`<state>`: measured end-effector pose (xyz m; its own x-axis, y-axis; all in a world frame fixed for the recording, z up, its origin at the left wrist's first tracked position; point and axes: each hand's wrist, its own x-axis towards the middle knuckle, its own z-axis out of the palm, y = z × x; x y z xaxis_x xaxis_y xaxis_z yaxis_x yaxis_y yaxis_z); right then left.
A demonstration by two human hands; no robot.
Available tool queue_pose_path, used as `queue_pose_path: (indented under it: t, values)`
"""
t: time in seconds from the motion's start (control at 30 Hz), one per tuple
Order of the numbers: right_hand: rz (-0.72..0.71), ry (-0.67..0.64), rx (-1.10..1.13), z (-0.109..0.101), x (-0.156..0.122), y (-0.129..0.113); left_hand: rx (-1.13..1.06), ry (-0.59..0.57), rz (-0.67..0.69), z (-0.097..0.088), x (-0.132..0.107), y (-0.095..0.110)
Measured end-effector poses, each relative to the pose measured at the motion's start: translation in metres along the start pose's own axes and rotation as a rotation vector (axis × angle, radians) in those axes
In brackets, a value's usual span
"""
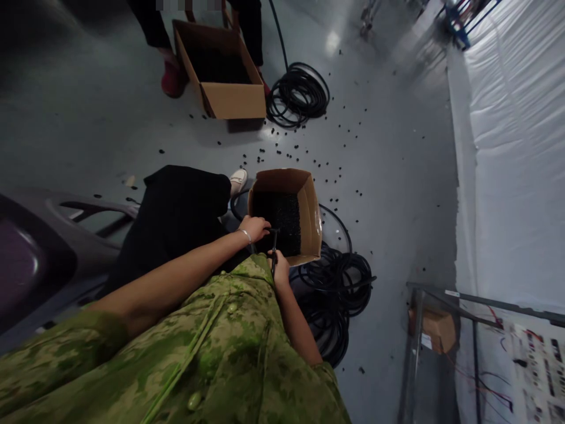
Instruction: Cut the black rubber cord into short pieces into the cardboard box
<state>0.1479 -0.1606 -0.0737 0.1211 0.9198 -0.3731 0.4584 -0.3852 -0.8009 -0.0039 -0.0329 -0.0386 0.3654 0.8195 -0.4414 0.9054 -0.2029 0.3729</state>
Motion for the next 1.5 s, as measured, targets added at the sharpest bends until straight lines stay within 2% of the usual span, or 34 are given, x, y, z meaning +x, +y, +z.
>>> queue_pose_path:
  t: [0.2, 0.43, 0.63, 1.07, 1.5]
  values:
    - [-0.008, -0.005, 0.001, -0.001, -0.001, 0.000, 0.014, -0.006, 0.028, 0.001, -0.002, 0.001]
    - [-0.011, 0.011, -0.002, 0.001, 0.001, 0.004, 0.013, -0.011, 0.075, 0.010, 0.004, -0.003]
    - [-0.018, 0.008, 0.040, -0.002, -0.001, 0.004, -0.015, 0.054, 0.087, 0.015, 0.006, -0.005]
    - [-0.003, 0.039, -0.016, -0.001, 0.000, 0.000, 0.020, -0.027, 0.138, 0.006, 0.001, 0.000]
    - [0.077, 0.067, -0.118, 0.007, 0.000, -0.018, 0.032, -0.069, 0.066, 0.000, 0.000, 0.001]
